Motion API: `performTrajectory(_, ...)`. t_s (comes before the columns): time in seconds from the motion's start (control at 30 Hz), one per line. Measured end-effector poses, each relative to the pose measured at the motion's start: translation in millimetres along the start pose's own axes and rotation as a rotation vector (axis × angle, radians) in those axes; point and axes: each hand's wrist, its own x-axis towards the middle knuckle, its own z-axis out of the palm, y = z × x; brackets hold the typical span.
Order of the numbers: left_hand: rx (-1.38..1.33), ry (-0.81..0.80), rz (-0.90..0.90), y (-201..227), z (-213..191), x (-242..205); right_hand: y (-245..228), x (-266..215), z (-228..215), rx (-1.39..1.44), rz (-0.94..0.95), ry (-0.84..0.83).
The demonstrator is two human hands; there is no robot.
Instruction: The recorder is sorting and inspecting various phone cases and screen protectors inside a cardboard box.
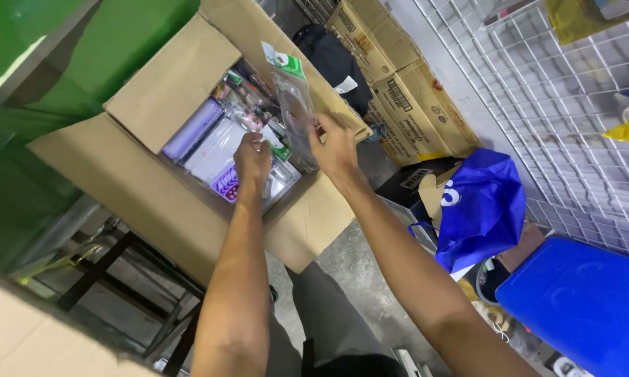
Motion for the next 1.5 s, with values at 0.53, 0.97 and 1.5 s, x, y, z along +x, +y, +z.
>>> performTrajectory(0.53,0.092,0.080,-0.192,0.3,39.7,28.9,-7.7,-34.8,-30.2,0.046,0.009,0.159)
performTrajectory(0.97,-0.444,0.272,-0.352,53.5,-16.3,-88.4,-12.5,-61.2,-27.6,0.192,0.129,0.145)
performTrajectory(1.5,-0.872,0.200,0.027,139.6,-74.5,-248.3,-78.2,-109.8,-58.4,1.094,0.393,-0.143)
